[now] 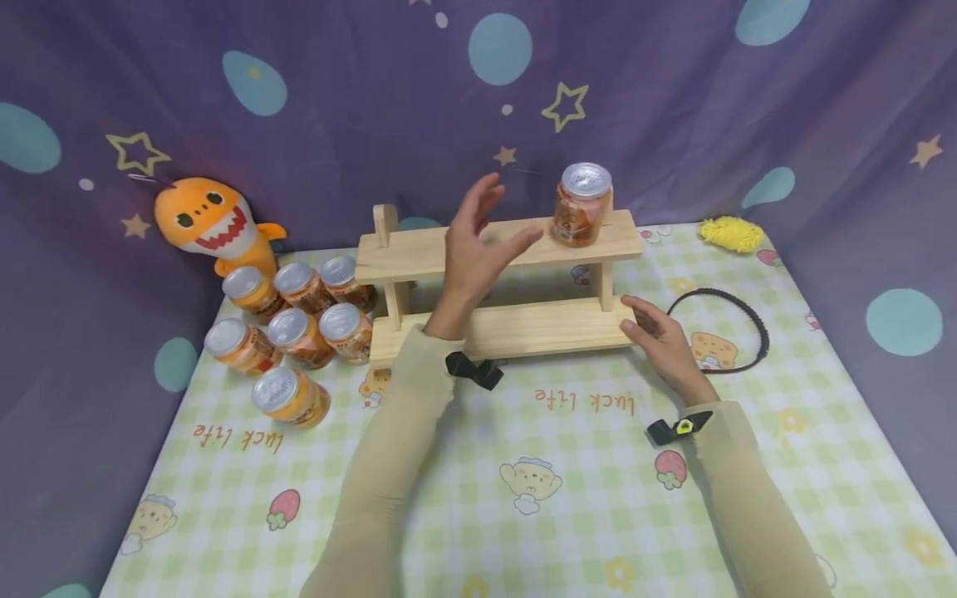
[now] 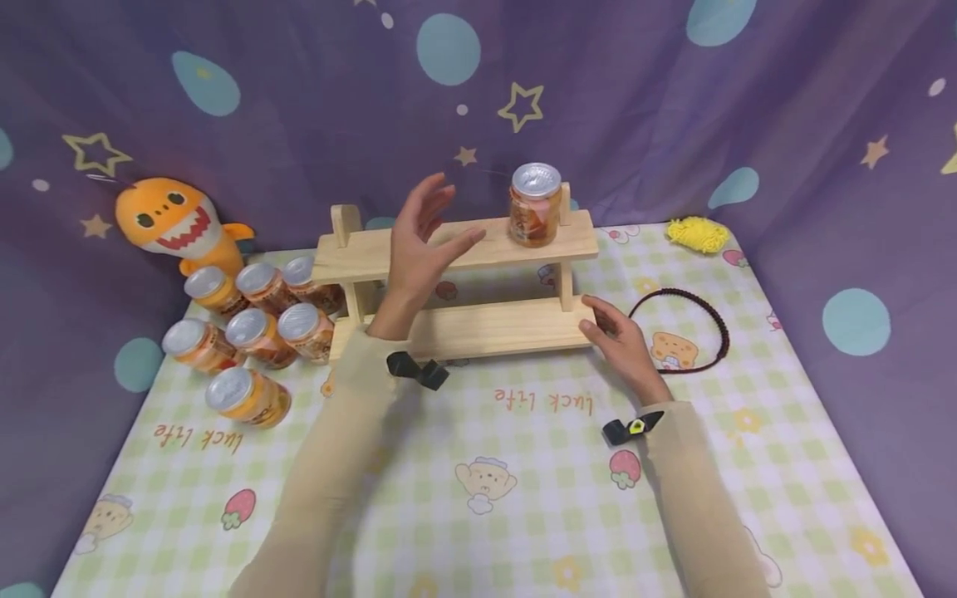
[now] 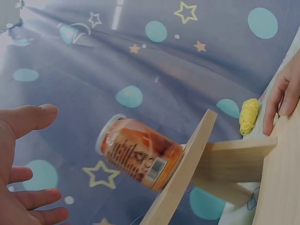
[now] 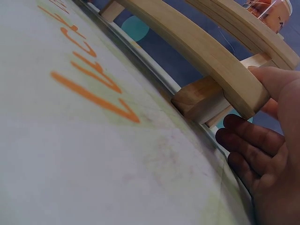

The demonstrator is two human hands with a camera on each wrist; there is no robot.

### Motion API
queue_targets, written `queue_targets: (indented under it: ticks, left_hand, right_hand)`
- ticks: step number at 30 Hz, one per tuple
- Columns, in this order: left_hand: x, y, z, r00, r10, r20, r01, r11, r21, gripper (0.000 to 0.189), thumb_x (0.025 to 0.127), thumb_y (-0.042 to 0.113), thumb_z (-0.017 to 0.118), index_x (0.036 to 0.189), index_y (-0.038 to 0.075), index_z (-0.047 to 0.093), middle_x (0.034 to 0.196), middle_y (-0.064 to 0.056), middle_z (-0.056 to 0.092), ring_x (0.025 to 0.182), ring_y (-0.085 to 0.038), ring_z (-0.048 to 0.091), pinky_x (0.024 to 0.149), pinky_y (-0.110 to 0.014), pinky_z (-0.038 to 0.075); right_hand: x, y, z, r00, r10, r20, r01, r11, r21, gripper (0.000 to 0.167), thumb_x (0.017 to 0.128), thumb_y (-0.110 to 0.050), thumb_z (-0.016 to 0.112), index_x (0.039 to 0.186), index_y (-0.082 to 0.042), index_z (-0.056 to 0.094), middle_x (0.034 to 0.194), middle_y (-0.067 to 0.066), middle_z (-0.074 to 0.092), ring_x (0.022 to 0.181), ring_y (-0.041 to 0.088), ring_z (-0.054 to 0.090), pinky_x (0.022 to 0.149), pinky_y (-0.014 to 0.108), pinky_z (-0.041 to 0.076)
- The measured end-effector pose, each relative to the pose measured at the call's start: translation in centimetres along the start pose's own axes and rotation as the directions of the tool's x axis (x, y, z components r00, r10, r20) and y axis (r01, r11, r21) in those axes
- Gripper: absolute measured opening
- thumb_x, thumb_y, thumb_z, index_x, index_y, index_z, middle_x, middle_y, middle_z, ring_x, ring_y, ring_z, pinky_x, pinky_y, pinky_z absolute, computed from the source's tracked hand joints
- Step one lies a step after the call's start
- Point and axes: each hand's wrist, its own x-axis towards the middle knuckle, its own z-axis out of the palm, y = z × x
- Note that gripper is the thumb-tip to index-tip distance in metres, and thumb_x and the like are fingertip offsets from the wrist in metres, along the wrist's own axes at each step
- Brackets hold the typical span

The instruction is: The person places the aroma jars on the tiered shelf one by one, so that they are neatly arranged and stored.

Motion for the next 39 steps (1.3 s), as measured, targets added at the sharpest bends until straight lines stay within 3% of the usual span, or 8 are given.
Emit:
queue_targets:
  ticks: [6, 8, 13, 22, 26, 28, 33, 39]
  left_hand:
    - [-1.5, -0.1, -2.3, 0.999, 0.051, -0.007, -0.051, 0.999, -0.017, 0.079, 0.079, 0.01, 0.084, 0.148, 0.007, 0.045, 0.144, -0.014, 0.057, 0.139, -0.022, 0.051, 0.117, -0.046, 0.038]
    - [-1.9, -0.1, -3.0, 0.998, 0.064, -0.019, -0.065, 0.998, -0.025, 0.078, 0.079, 0.008, 0.083, 0.147, 0.006, 0.046, 0.143, -0.016, 0.057, 0.138, -0.024, 0.051, 0.117, -0.05, 0.038]
    - [-3.0, 0.0, -4.8, 0.997, 0.062, -0.048, -0.064, 0.997, -0.048, 0.079, 0.078, 0.001, 0.081, 0.148, 0.003, 0.044, 0.143, -0.019, 0.056, 0.138, -0.026, 0.051, 0.116, -0.047, 0.039]
    - [-5.8, -0.6, -7.7, 0.991, 0.089, -0.095, -0.097, 0.992, -0.077, 0.077, 0.078, -0.009, 0.077, 0.147, -0.001, 0.044, 0.143, -0.027, 0.052, 0.138, -0.028, 0.05, 0.115, -0.057, 0.035]
    - [-7.2, -0.9, -9.2, 0.99, 0.071, -0.125, -0.079, 0.995, -0.065, 0.077, 0.077, -0.005, 0.081, 0.145, 0.0, 0.045, 0.143, -0.027, 0.052, 0.136, -0.022, 0.051, 0.115, -0.049, 0.037]
    - [-7.9, -1.0, -10.0, 0.989, 0.06, -0.137, -0.068, 0.996, -0.056, 0.077, 0.078, -0.002, 0.082, 0.145, 0.001, 0.046, 0.143, -0.025, 0.053, 0.135, -0.018, 0.052, 0.116, -0.043, 0.038]
    - [-9.4, -1.7, -11.9, 0.983, 0.086, -0.165, -0.094, 0.995, -0.038, 0.074, 0.079, 0.001, 0.082, 0.144, -0.002, 0.047, 0.14, -0.017, 0.058, 0.132, -0.013, 0.054, 0.113, -0.028, 0.041]
    - [-11.0, -2.0, -14.2, 0.967, 0.115, -0.229, -0.132, 0.989, -0.06, 0.069, 0.078, -0.001, 0.082, 0.141, 0.002, 0.052, 0.133, -0.002, 0.064, 0.126, -0.01, 0.059, 0.108, -0.022, 0.043]
  right_hand:
    - [-0.1, 0.2, 0.0, 1.0, -0.01, -0.013, 0.011, 1.0, 0.02, 0.051, 0.102, -0.031, 0.058, 0.147, -0.009, 0.049, 0.154, 0.016, 0.048, 0.125, -0.008, 0.049, 0.1, 0.004, 0.038]
    - [0.0, 0.2, 0.0, 1.0, -0.006, -0.008, 0.006, 1.0, 0.019, 0.052, 0.102, -0.032, 0.057, 0.148, -0.009, 0.048, 0.154, 0.016, 0.047, 0.131, 0.0, 0.051, 0.1, 0.005, 0.037]
    - [0.1, 0.1, 0.1, 1.0, 0.013, 0.006, -0.013, 1.0, 0.016, 0.054, 0.102, -0.035, 0.057, 0.149, -0.009, 0.046, 0.156, 0.015, 0.045, 0.142, 0.036, 0.045, 0.102, 0.007, 0.036]
    - [0.1, -0.1, 0.1, 1.0, 0.025, 0.002, -0.025, 1.0, 0.01, 0.054, 0.102, -0.035, 0.057, 0.149, -0.011, 0.047, 0.156, 0.014, 0.045, 0.142, 0.036, 0.046, 0.111, 0.022, 0.04]
    - [0.0, -0.2, 0.0, 0.999, 0.034, 0.001, -0.034, 0.999, 0.001, 0.054, 0.102, -0.035, 0.057, 0.149, -0.011, 0.046, 0.156, 0.014, 0.045, 0.142, 0.036, 0.046, 0.115, 0.033, 0.041]
    - [0.0, -0.3, 0.0, 0.999, 0.035, 0.001, -0.035, 0.999, 0.0, 0.054, 0.102, -0.035, 0.057, 0.149, -0.01, 0.046, 0.156, 0.014, 0.045, 0.142, 0.037, 0.046, 0.115, 0.031, 0.041]
    - [-0.1, -0.4, -0.1, 1.0, 0.019, -0.005, -0.019, 0.999, 0.026, 0.052, 0.102, -0.03, 0.058, 0.149, -0.01, 0.047, 0.156, 0.014, 0.046, 0.141, 0.03, 0.048, 0.104, 0.009, 0.038]
    - [0.0, -0.5, 0.0, 1.0, 0.02, 0.003, -0.02, 0.999, 0.027, 0.052, 0.102, -0.03, 0.058, 0.149, -0.011, 0.047, 0.156, 0.012, 0.046, 0.136, 0.015, 0.05, 0.1, 0.006, 0.037]
